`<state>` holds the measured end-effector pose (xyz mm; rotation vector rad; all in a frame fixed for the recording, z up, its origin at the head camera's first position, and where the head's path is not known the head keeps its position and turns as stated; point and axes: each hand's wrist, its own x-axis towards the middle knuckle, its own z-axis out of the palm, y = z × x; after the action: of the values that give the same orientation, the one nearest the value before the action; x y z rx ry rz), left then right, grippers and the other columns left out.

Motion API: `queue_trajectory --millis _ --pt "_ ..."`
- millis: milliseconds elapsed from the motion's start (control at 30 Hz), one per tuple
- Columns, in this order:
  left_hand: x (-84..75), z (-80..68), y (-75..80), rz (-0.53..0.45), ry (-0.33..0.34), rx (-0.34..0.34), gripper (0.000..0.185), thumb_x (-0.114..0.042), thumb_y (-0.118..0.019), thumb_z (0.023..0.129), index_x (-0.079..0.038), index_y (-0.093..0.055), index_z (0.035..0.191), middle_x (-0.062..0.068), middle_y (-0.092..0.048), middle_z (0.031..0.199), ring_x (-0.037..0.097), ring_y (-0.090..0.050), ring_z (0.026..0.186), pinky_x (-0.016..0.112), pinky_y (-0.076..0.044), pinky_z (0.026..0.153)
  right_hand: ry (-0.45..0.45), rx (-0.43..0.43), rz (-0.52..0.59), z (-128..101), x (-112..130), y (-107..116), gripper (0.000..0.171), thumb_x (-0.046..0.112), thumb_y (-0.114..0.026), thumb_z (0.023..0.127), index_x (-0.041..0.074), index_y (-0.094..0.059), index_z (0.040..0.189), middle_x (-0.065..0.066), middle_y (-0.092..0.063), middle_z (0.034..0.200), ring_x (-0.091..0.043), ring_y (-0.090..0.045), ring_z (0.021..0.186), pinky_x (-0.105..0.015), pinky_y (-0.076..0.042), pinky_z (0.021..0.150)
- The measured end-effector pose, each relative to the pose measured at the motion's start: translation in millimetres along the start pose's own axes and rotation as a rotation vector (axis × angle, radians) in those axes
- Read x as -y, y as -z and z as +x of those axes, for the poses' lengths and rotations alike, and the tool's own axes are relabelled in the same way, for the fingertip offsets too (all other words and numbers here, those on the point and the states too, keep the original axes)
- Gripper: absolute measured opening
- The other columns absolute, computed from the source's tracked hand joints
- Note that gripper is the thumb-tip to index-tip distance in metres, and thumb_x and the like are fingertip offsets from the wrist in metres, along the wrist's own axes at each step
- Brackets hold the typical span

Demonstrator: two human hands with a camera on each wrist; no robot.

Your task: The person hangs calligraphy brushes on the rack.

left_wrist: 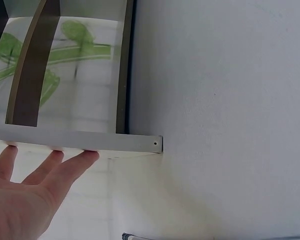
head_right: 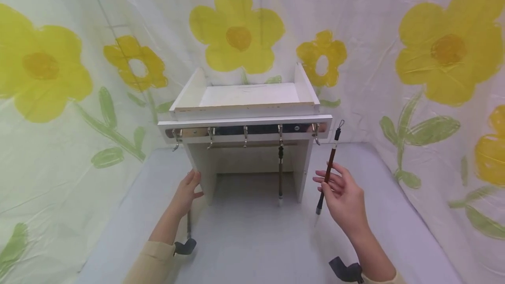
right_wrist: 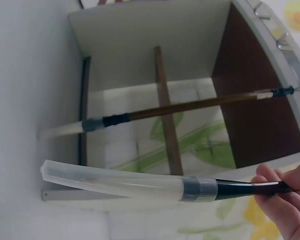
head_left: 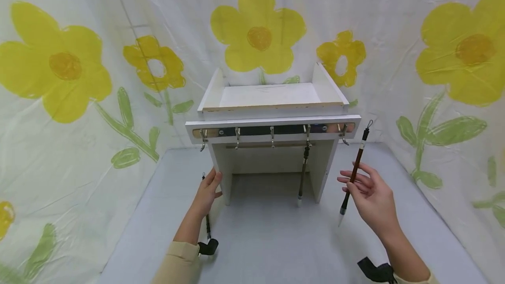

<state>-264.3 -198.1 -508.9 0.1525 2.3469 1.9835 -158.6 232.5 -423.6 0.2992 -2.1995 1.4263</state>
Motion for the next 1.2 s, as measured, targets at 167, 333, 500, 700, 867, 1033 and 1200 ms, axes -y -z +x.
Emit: queue_trajectory --millis 167,333,500,700,867,1033,1200 --pt "-1.1 -0.9 2.2 0.007 -0.004 -0.006 0.076 -0.059 -0.043 0.103 -0.02 -0.018 0.163 0.008 -0.017 0.169 0.037 -0.026 0.152 0.062 -0.043 0.108 0.033 0.009 0.04 -0.4 8.8 -3.9 0.057 -0.015 -0.062 0.092 0.002 -0.047 0.144 -0.025 -0.071 0.118 -0.004 -0.074 0.097 -0.021 -0.06 0.077" --pt "-0.7 -1.7 3.4 0.0 -0.007 0.007 0.072 -0.054 -0.041 0.105 -0.019 -0.017 0.163 0.01 -0.017 0.169 0.038 -0.024 0.152 0.063 -0.041 0.109 0.067 0.032 0.086 -3.0 18.7 -8.4 0.058 -0.017 -0.063 0.09 0.003 -0.049 0.142 -0.025 -0.071 0.116 -0.007 -0.074 0.097 -0.024 -0.061 0.076" --pt "1.9 -1.6 4.0 0.001 -0.019 0.006 0.069 -0.054 -0.04 0.106 -0.022 -0.018 0.163 0.009 -0.018 0.169 0.038 -0.025 0.152 0.064 -0.041 0.109 0.094 0.05 0.119 -6.0 25.8 -14.2 0.059 -0.019 -0.064 0.088 0.003 -0.051 0.141 -0.025 -0.071 0.115 -0.01 -0.075 0.097 -0.026 -0.061 0.076" --pt "0.2 -2.0 2.3 -0.004 -0.016 0.011 0.07 -0.053 -0.04 0.106 -0.02 -0.017 0.163 0.01 -0.017 0.169 0.038 -0.023 0.152 0.064 -0.041 0.109 0.108 0.063 0.115 -9.2 32.0 -19.1 0.059 -0.021 -0.065 0.086 0.003 -0.052 0.139 -0.024 -0.072 0.114 -0.005 -0.074 0.096 -0.025 -0.061 0.075" --pt "0.1 -1.8 1.3 -0.009 -0.016 0.014 0.07 -0.053 -0.041 0.106 -0.02 -0.017 0.163 0.01 -0.017 0.169 0.038 -0.023 0.153 0.065 -0.04 0.109 0.118 0.082 0.121 -11.6 36.2 -21.6 0.059 -0.02 -0.066 0.086 0.004 -0.052 0.139 -0.022 -0.072 0.115 -0.005 -0.074 0.096 -0.025 -0.061 0.076" --pt "0.2 -1.3 0.3 -0.003 -0.027 0.016 0.071 -0.055 -0.041 0.105 -0.022 -0.017 0.163 0.009 -0.017 0.169 0.038 -0.023 0.152 0.064 -0.041 0.108 0.153 0.096 0.14 -13.9 39.6 -25.3 0.06 -0.021 -0.066 0.085 0.003 -0.052 0.138 -0.022 -0.072 0.114 -0.005 -0.073 0.097 -0.026 -0.061 0.075" --pt "1.5 -0.8 -0.6 0.002 -0.034 0.009 0.071 -0.056 -0.041 0.105 -0.023 -0.018 0.163 0.009 -0.019 0.169 0.038 -0.025 0.152 0.065 -0.042 0.107 0.191 0.11 0.136 -14.8 42.5 -32.5 0.061 -0.021 -0.067 0.084 0.003 -0.053 0.138 -0.022 -0.073 0.111 -0.004 -0.073 0.094 -0.024 -0.061 0.074"
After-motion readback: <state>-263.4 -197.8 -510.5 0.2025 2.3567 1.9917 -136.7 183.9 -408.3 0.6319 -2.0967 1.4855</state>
